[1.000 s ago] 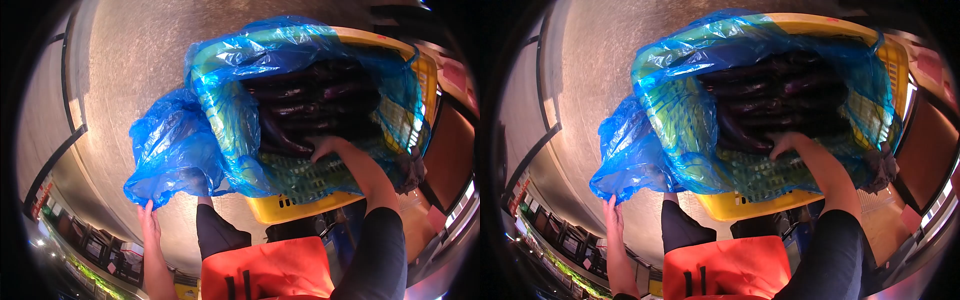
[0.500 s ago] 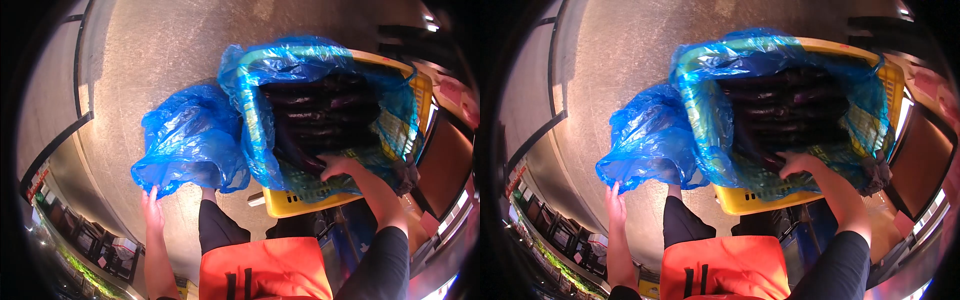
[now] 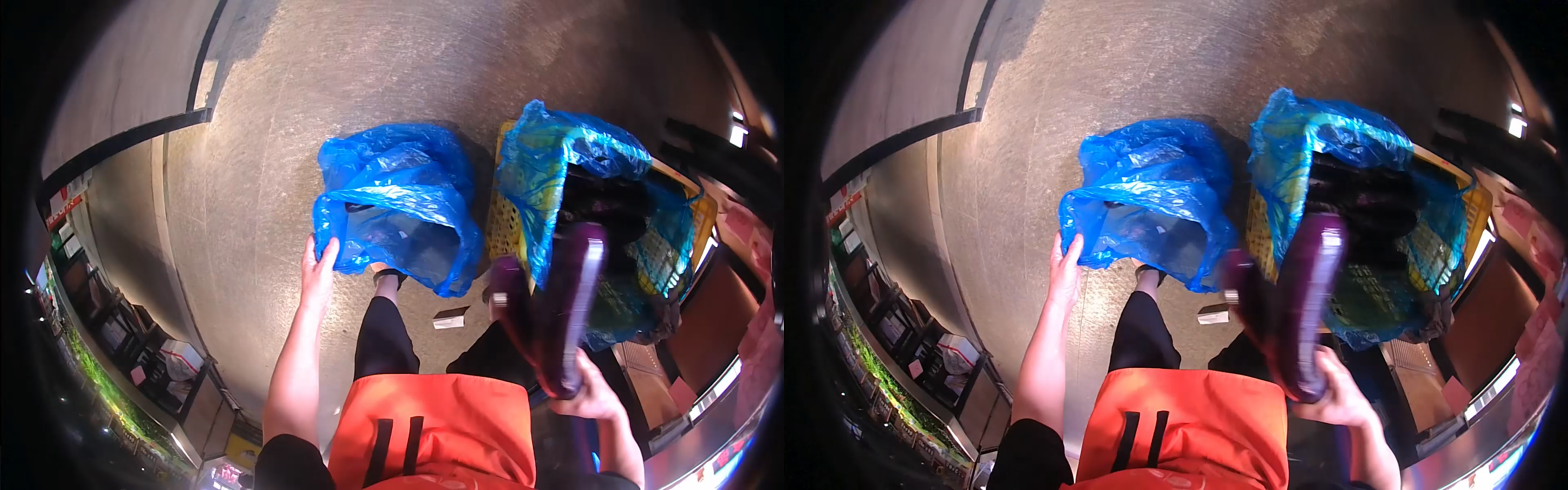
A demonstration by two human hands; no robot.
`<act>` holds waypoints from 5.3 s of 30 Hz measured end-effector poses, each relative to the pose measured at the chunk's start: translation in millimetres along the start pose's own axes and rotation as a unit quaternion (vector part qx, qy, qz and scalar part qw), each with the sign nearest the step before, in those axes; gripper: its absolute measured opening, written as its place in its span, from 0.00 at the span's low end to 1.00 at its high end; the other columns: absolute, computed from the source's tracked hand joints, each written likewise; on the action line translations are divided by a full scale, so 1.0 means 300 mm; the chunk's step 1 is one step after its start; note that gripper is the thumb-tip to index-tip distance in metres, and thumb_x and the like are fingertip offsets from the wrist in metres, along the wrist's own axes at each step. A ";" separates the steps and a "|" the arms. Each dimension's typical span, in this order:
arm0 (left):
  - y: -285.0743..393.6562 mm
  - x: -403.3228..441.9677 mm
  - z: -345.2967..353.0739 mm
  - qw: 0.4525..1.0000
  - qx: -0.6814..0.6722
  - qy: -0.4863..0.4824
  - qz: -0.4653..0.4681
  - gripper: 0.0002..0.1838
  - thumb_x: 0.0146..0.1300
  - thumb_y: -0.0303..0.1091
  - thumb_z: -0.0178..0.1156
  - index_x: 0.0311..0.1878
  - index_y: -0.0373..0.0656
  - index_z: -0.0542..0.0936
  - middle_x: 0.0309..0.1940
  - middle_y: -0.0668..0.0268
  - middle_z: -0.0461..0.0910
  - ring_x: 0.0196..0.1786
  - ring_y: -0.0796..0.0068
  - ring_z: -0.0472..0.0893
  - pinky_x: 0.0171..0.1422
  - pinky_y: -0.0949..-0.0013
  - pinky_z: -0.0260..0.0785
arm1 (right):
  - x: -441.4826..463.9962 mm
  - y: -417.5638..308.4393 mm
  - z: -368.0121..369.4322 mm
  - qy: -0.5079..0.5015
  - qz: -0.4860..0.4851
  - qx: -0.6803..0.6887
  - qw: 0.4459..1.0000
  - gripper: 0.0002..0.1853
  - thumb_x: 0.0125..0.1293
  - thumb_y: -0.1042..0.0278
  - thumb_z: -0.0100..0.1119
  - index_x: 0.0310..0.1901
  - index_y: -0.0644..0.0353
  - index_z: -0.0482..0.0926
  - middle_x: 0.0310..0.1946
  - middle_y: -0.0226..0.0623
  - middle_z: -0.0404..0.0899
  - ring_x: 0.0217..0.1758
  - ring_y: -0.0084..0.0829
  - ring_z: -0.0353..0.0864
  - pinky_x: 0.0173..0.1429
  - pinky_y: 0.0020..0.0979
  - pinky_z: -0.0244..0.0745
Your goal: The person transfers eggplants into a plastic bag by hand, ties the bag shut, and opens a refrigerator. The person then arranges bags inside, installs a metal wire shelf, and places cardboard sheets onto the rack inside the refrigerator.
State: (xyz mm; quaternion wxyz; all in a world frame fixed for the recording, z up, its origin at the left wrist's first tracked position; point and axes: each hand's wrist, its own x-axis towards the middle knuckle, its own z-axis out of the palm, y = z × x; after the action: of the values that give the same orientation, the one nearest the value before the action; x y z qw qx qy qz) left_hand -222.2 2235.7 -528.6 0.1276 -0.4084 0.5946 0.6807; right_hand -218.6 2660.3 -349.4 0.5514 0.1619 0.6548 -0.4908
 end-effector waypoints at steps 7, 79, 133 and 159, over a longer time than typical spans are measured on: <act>-0.003 0.005 -0.085 0.999 -0.013 -0.040 -0.024 0.17 0.62 0.36 0.55 0.52 0.42 0.69 0.44 0.68 0.73 0.46 0.80 0.71 0.53 0.74 0.63 | 0.571 -0.135 0.407 0.026 0.014 -0.445 0.895 0.36 0.37 0.61 0.62 0.56 0.45 0.68 0.47 0.51 0.64 0.52 0.49 0.64 0.55 0.41 0.64; 0.177 0.002 0.162 0.985 0.112 0.127 0.035 0.16 0.61 0.33 0.53 0.52 0.40 0.70 0.47 0.65 0.72 0.50 0.73 0.71 0.57 0.70 0.64 | 1.199 0.362 -0.867 0.470 -0.222 -0.527 0.673 0.13 0.55 0.66 0.53 0.43 0.50 0.74 0.45 0.38 0.71 0.51 0.38 0.70 0.56 0.41 0.62; 0.227 0.081 0.072 0.995 0.022 0.088 0.038 0.20 0.63 0.29 0.48 0.59 0.41 0.65 0.54 0.59 0.69 0.56 0.65 0.69 0.61 0.61 0.62 | 0.994 0.564 -0.878 0.566 -0.050 0.461 0.682 0.24 0.53 0.64 0.61 0.50 0.61 0.66 0.44 0.39 0.71 0.47 0.33 0.72 0.46 0.31 0.68; 0.194 0.057 0.230 0.988 0.118 0.094 0.003 0.19 0.62 0.25 0.46 0.57 0.37 0.66 0.49 0.60 0.73 0.51 0.69 0.74 0.57 0.66 0.68 | 0.995 0.431 -0.947 0.272 -0.316 0.710 0.567 0.38 0.44 0.41 0.63 0.55 0.53 0.66 0.54 0.34 0.68 0.60 0.35 0.62 0.69 0.39 0.39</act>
State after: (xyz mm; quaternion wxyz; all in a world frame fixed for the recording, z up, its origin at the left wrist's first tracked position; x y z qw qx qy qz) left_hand -299.1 2278.3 -502.5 0.1164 -0.4512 0.6816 0.5642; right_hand -382.5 2855.7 -698.0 -0.1359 0.4102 0.2239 -0.8736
